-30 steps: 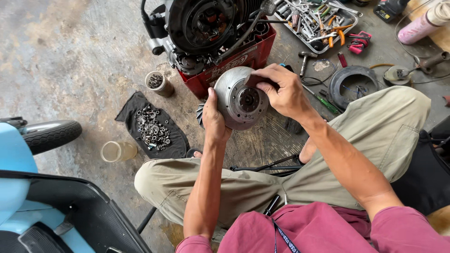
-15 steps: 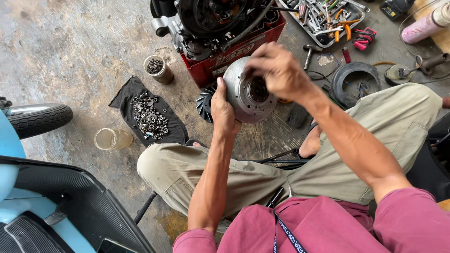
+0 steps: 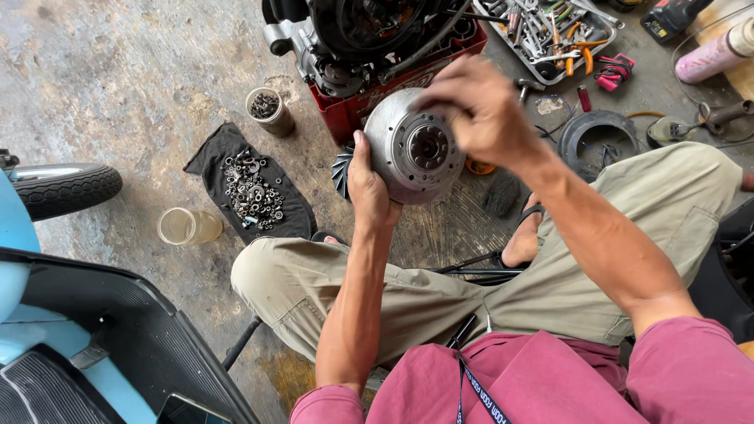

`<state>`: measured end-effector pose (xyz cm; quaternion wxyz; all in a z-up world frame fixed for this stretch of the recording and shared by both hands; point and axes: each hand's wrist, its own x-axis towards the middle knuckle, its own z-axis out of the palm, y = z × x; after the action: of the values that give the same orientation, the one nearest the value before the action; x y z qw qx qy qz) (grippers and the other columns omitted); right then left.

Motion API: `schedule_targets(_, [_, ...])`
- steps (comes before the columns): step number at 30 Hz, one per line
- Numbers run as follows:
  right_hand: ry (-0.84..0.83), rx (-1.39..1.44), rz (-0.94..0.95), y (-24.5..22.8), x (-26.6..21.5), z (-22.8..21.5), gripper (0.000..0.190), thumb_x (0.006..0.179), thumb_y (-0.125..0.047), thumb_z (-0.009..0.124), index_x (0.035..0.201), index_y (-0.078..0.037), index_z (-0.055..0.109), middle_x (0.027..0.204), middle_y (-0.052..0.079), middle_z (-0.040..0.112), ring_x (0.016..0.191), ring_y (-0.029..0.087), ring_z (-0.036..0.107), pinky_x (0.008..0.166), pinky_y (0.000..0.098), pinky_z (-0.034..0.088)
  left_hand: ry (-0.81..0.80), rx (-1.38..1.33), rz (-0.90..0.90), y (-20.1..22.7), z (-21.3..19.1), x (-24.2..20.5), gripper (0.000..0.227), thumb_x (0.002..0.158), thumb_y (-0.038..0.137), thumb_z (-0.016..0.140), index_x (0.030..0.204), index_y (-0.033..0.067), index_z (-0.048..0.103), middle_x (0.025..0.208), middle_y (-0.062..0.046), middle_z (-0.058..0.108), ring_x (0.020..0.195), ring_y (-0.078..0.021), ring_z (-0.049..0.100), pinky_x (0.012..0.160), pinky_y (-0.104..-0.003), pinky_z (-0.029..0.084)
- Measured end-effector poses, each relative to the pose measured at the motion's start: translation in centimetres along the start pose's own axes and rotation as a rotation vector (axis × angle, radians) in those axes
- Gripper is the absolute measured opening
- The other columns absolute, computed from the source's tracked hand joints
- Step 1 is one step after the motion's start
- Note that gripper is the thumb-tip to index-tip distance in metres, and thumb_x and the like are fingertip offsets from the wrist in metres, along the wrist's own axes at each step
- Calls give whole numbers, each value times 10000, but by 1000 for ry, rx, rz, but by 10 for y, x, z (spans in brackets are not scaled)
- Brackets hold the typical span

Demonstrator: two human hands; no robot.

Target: The person holds a cylindrical metal part in their left hand and uses a sanding block in their right hand to sand the inner surface and edges. They rotate the part periodically to access different areas while sitting in a workshop.

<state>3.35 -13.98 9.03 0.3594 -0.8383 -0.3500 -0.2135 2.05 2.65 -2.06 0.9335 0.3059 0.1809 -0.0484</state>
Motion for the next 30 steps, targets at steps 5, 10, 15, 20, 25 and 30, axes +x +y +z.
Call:
schedule_targets(5, [191, 40, 109, 13, -40, 11, 245, 1056, -52, 648, 1260, 61, 572, 1087, 242, 620, 980, 351, 629, 844, 440, 618, -43, -119, -51, 3, 0, -4, 550, 1014, 467, 534, 1300, 12, 651, 1143, -136, 736, 1002, -237, 715, 914, -428, 598])
schedule_targets(10, [299, 36, 299, -18, -44, 14, 185, 1019, -76, 674, 1151, 41, 615, 1061, 233, 684, 982, 362, 691, 843, 439, 636, -22, -194, -67, 0, -4, 2, 536, 1003, 489, 557, 1263, 36, 676, 1131, -120, 746, 1002, -237, 723, 920, -434, 599])
schedule_targets(15, [247, 42, 89, -20, -28, 43, 156, 924, -13, 783, 1072, -6, 734, 942, 151, 712, 830, 352, 724, 715, 446, 570, -74, -148, 94, 7, 10, -11, 425, 1019, 368, 638, 1071, -53, 668, 923, -269, 741, 754, -345, 770, 660, -471, 680])
schedule_targets(20, [233, -5, 60, -11, -38, 46, 159, 899, 5, 779, 1052, -19, 741, 923, 139, 714, 804, 347, 728, 688, 440, 579, -38, -136, 110, 12, 12, -15, 411, 1024, 345, 628, 1055, -63, 664, 892, -268, 739, 721, -338, 768, 636, -464, 678])
schedule_targets(25, [250, 20, 36, -20, -27, 44, 120, 909, 36, 782, 1012, -8, 739, 926, 131, 714, 813, 339, 736, 700, 412, 584, -8, -116, 131, 9, 3, -7, 408, 1022, 353, 627, 1039, -53, 671, 879, -255, 740, 701, -327, 767, 618, -447, 677])
schedule_targets(30, [230, -24, -2, -22, -4, 43, 115, 925, 22, 777, 1026, 3, 725, 921, 158, 684, 816, 379, 724, 695, 454, 593, -9, -38, 163, 13, 6, -3, 436, 999, 367, 659, 1048, -66, 659, 880, -256, 724, 699, -334, 759, 631, -484, 670])
